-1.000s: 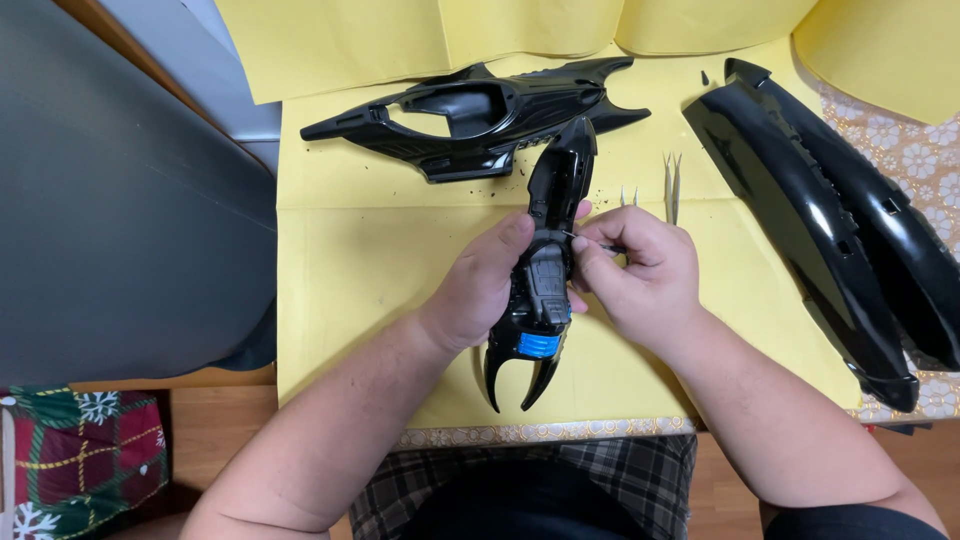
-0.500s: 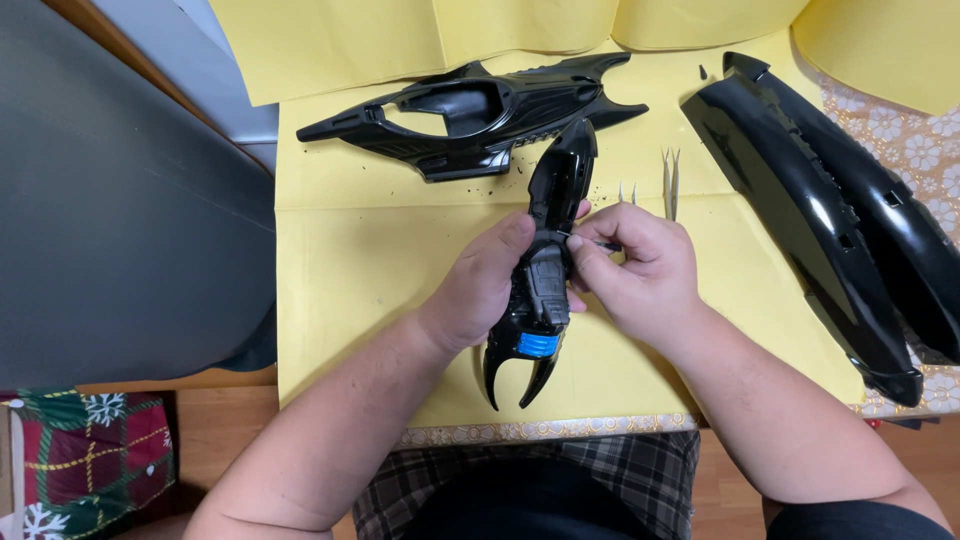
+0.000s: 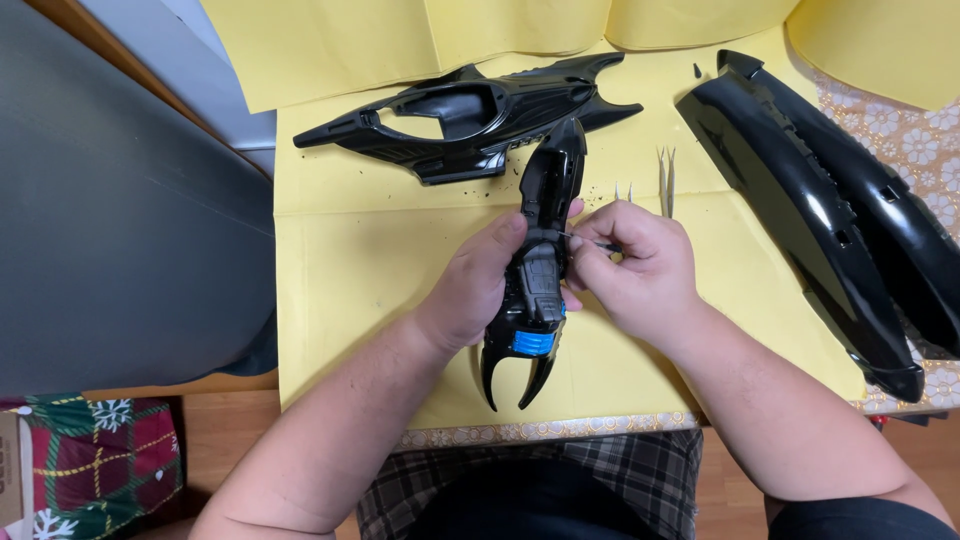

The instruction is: Using tweezers to carefully remove small pieces of masking tape from a black plastic part.

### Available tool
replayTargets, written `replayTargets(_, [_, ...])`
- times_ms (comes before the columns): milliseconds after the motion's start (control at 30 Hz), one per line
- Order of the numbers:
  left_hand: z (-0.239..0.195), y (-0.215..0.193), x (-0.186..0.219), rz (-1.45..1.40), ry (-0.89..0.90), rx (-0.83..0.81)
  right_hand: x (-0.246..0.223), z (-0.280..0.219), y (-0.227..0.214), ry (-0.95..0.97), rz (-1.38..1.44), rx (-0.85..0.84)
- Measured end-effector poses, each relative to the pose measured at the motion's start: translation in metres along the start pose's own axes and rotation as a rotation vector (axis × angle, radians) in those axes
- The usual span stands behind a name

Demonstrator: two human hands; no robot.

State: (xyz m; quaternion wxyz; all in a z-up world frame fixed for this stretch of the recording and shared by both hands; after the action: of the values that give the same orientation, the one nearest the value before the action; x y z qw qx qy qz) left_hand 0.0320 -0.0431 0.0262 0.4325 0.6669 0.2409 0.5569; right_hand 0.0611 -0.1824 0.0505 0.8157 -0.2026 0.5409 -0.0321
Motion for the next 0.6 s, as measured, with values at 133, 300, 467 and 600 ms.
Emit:
replayTargets(133, [-0.001,-0.001,-0.003,-0.021,-0.003,0.004,0.006,0.000,-0.002,0.017,0.004,0.004])
replayTargets(300, [0.000,-0.002,-0.002,-0.007,0.004,0.011,-0.012,0.003,0.003,0.014,0.014,-0.002])
replayTargets(467, [0.000,-0.004,-0.005,-0.033,0.002,0.009,-0.005,0.001,0.001,0.024,0.011,-0.008])
replayTargets(600, [0.000,-0.001,-0.004,-0.029,-0.006,0.025,-0.006,0.003,0.004,0.035,0.043,-0.013])
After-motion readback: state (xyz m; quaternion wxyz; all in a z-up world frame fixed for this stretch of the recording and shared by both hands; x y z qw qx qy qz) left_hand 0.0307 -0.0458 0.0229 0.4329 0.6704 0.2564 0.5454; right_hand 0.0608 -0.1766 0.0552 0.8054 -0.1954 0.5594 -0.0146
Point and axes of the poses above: each hand's wrist, its own z-axis towards the middle knuckle, its own y-axis out of the palm, x = y × z, the point moved 5 cm from there along z, towards the middle knuckle, and after that the axes turned 8 degrees about -z, right-handed, at the moved point
